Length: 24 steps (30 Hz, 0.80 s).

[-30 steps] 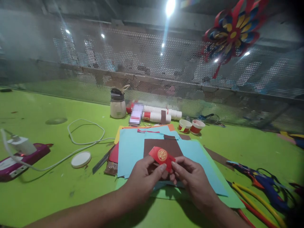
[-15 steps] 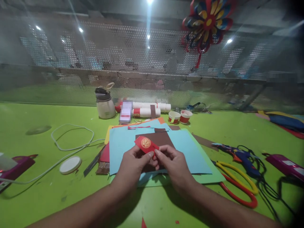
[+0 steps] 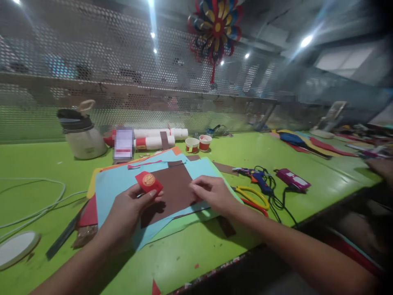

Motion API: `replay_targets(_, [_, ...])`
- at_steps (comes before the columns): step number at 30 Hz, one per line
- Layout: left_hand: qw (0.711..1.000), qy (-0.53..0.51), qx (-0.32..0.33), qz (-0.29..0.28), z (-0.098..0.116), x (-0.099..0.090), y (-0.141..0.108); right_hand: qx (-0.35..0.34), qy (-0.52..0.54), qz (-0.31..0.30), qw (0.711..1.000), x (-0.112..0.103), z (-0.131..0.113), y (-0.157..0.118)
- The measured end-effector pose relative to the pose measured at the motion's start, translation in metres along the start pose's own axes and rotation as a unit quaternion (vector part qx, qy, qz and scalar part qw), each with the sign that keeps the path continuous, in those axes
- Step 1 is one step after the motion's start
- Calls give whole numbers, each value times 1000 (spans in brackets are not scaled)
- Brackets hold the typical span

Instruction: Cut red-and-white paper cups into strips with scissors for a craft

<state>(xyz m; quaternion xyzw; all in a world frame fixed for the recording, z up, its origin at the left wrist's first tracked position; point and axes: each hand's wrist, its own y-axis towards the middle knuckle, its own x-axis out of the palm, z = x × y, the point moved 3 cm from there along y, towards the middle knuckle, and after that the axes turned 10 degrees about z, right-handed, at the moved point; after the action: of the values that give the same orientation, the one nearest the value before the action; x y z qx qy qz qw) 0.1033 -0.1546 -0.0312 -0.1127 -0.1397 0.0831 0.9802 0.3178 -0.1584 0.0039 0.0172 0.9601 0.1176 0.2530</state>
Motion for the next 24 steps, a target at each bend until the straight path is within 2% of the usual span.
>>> replay_targets(4, [999,18,-21,-40,-12,-10,9,-8,-195,-47,980,-91,20,-12])
replay_targets(5, [998,25,-21,-55,-14,-10,11,-4,-238,-64,969,-107,27,-16])
replay_targets(7, [996,40,-20,-79,-17,-9,13,4,-311,-98,946,-125,44,-21])
replay_targets(10, [995,40,-7,-94,-16,-9,14,9,-387,-145,911,-127,65,-26])
replay_targets(15, [998,18,-19,-57,-13,-13,12,15,-439,-186,879,-117,78,-25])
replay_targets(20, [998,-1,-25,-51,-15,-16,14,41,-482,-159,861,-119,86,-23])
replay_targets(24, [999,-21,-8,-45,-18,-16,15,39,-528,-98,843,-147,83,-23])
